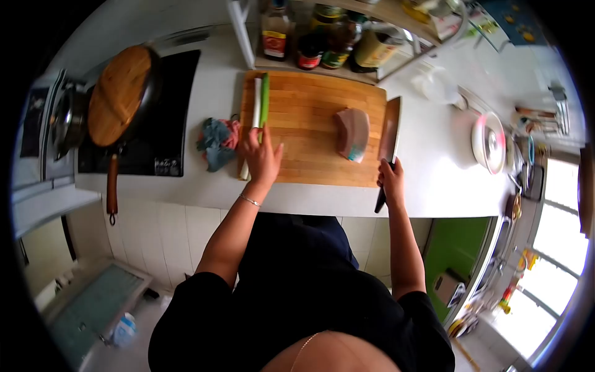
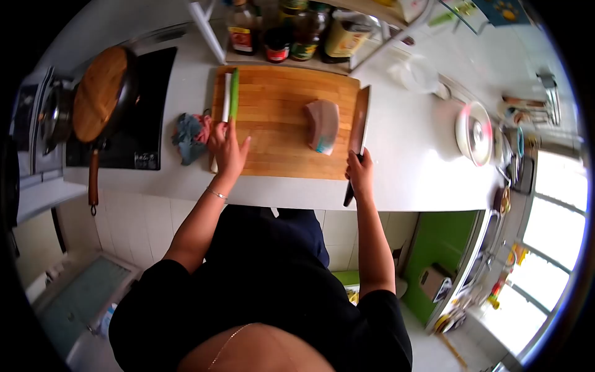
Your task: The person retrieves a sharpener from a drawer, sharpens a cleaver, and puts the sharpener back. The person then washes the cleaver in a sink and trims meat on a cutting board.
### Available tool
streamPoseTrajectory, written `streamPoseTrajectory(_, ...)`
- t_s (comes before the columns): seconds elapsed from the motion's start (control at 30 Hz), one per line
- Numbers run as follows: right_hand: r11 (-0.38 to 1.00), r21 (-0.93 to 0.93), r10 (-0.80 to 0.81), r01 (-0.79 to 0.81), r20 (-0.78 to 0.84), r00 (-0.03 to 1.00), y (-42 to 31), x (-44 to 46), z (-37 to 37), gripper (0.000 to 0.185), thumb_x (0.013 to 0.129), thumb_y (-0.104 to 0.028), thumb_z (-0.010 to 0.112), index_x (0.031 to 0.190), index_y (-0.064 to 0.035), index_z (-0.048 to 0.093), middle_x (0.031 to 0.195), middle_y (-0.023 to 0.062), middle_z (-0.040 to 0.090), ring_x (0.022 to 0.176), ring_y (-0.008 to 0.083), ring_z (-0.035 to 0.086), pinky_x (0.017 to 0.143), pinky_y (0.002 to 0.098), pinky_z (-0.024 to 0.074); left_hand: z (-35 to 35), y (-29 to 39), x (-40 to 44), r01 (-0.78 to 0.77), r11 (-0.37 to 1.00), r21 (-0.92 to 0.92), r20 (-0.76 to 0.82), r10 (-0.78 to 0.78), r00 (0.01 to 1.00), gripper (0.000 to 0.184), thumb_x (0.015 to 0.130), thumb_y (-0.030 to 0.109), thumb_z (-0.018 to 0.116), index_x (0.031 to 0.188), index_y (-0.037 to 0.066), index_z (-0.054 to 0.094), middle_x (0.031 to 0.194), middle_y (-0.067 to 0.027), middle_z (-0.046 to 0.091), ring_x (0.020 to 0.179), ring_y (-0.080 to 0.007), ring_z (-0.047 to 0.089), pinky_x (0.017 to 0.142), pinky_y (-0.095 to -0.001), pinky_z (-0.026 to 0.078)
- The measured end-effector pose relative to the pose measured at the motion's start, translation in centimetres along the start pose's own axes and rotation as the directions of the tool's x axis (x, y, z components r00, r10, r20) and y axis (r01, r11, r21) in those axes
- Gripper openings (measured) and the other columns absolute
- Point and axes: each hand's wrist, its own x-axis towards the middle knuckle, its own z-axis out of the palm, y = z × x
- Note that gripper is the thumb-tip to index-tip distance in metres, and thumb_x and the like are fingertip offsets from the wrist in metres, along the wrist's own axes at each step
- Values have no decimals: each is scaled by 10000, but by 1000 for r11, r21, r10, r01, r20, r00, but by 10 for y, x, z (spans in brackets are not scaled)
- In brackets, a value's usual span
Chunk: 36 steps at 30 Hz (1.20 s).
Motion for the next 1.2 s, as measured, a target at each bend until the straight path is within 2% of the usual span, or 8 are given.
streamPoseTrajectory(0.1,993,-84,90,-86,39,995,11,7,-4,149,888,-193,546,912,-53,502,601,-19,449,425,56,400,378,221,338,44,45,7,-179,911,-372,47,212,976,424,804,118,632,1190,18,489,998,-139,541,939,-278,533,831,-410,413)
streamPoseTrajectory(0.13,993,-86,84,-80,51,995,13,7,-2,148,888,-192,542,914,-49,511,597,-19,450,426,57,404,378,224,342,64,64,9,313,716,-623,407,-45,912,415,843,142,600,1200,-24,470,965,-150,569,867,-283,571,761,-389,461)
streamPoseTrajectory(0.23,991,-129,50,-31,148,988,25,6,-5,141,883,-177,529,918,-40,527,591,-19,459,434,66,427,383,233,358,159,89,2,618,475,-627,558,-279,781,502,785,261,673,1106,-84,499,887,-173,625,804,-325,607,727,-381,493)
streamPoseTrajectory(0.5,959,-284,91,12,347,933,23,-15,-10,288,867,-212,531,1082,-22,548,589,20,501,456,105,487,430,270,407,120,137,-13,354,631,-691,289,-207,935,575,598,45,689,1097,-37,416,930,-143,538,848,-275,548,756,-375,464)
streamPoseTrajectory(0.63,898,-431,109,86,409,906,22,-11,-30,390,853,-242,555,1187,-41,535,614,75,549,533,176,552,531,316,449,81,103,-16,536,172,-826,532,-75,843,558,627,29,657,1121,-29,404,1026,-135,529,903,-186,550,785,-306,480)
streamPoseTrajectory(0.8,847,-484,-32,218,363,931,33,7,-44,394,836,-240,564,1174,-40,543,673,155,586,626,276,590,609,364,460,62,99,-4,163,964,-211,289,-98,952,663,670,192,680,1238,-3,399,1147,-194,444,1077,-326,473,863,-387,446)
streamPoseTrajectory(1.0,923,-374,53,91,359,932,18,12,-50,387,841,-226,550,1180,-40,550,602,77,548,507,152,533,502,298,431,72,126,52,11,982,189,317,-71,946,678,651,278,729,1205,-17,473,1100,-175,513,1018,-348,478,894,-395,416)
streamPoseTrajectory(1.2,977,-194,-40,94,267,963,2,14,-67,288,861,-203,548,1097,-38,566,577,13,487,478,93,468,457,270,392,25,123,76,542,433,-721,509,-200,837,345,758,139,635,1069,-5,591,964,-48,632,842,-145,602,745,-273,472)
